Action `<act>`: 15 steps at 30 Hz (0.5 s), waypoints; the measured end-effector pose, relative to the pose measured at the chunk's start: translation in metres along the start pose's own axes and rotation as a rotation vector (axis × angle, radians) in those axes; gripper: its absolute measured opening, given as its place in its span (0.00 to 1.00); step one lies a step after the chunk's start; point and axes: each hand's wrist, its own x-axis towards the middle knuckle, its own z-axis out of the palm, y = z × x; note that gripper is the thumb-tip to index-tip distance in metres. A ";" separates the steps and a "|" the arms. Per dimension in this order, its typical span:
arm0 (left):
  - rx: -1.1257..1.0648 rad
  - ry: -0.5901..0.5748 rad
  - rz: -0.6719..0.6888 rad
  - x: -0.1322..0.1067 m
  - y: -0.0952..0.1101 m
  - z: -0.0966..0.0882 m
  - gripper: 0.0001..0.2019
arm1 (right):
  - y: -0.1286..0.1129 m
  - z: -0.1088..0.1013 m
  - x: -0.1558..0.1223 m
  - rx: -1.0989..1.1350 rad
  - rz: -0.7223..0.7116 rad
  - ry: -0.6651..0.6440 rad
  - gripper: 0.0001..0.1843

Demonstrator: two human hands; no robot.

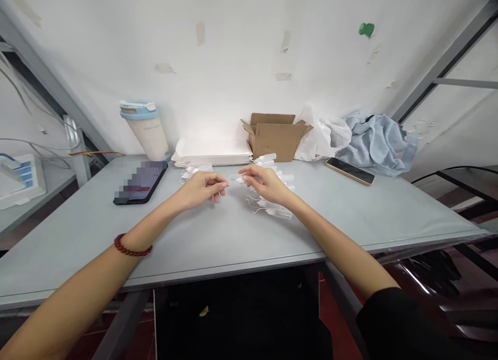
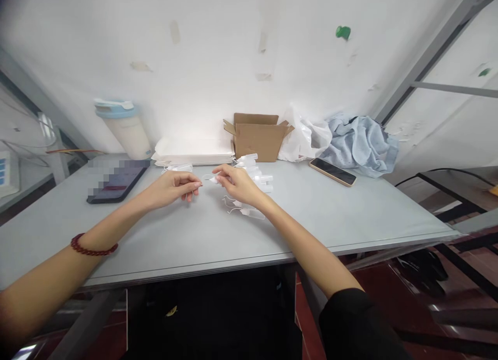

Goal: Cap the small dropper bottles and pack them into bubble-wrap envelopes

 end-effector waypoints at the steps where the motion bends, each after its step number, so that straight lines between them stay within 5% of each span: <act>1: -0.026 0.004 -0.011 0.000 0.001 0.000 0.12 | -0.001 0.000 0.000 0.010 0.002 -0.009 0.11; 15: -0.211 0.010 -0.066 0.001 -0.001 0.001 0.14 | 0.000 0.002 -0.001 0.076 -0.008 -0.040 0.10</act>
